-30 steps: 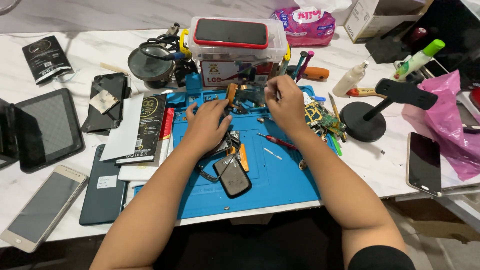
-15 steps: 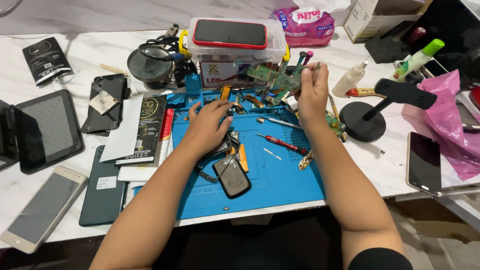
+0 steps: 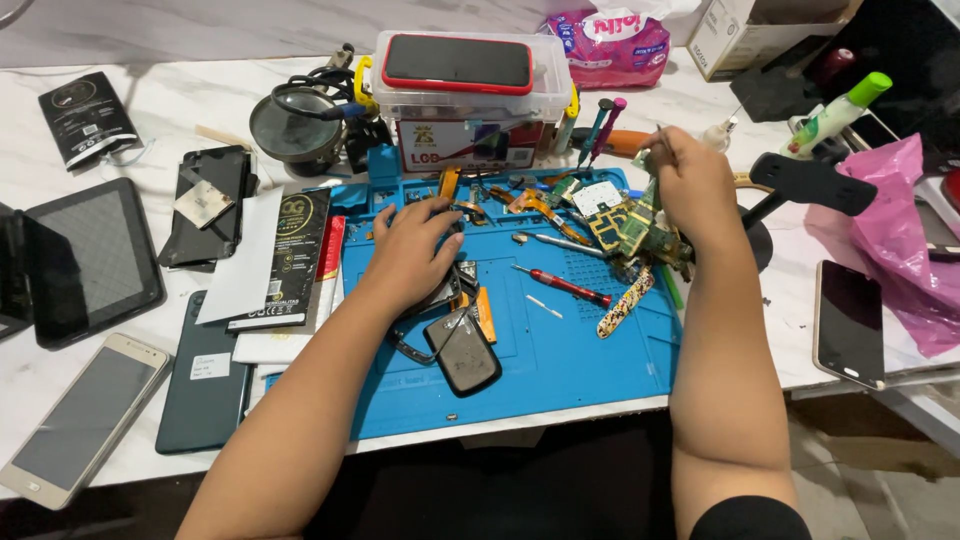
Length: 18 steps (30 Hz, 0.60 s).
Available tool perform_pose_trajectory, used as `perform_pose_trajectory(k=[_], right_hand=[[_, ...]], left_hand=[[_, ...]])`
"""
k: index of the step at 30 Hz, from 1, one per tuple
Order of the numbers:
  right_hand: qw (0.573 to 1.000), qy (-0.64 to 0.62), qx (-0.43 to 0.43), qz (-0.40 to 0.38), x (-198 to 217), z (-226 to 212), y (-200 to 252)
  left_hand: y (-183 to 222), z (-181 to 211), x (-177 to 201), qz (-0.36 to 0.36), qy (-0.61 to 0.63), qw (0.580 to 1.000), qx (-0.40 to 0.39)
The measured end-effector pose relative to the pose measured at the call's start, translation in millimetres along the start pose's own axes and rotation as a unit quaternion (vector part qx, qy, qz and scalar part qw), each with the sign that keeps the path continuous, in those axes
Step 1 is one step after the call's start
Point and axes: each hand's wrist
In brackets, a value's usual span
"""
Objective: Disassembling a mobile phone to remove the battery and access internal components on a repair bench.
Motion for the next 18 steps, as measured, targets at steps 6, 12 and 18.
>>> perform_pose_trajectory(k=[6, 12, 18], right_hand=[[0.993, 0.057, -0.022, -0.100, -20.5, 31.3, -20.2], [0.994, 0.066, -0.036, -0.081, -28.7, 38.6, -29.3], [0.996, 0.074, -0.018, -0.038, -37.3, 57.2, -42.1]], left_hand=[[0.5, 0.4, 0.5, -0.001, -0.003, 1.000, -0.004], [1.4, -0.7, 0.2, -0.002, -0.006, 1.000, 0.001], [2.9, -0.8, 0.5, 0.001, 0.001, 1.000, 0.004]])
Point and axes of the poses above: each hand's wrist, its own y-axis away from the middle knuckle, its own x-axis out of the back of the hand, z = x × y, and after that the axes turned 13 degrees about -x, right-handed
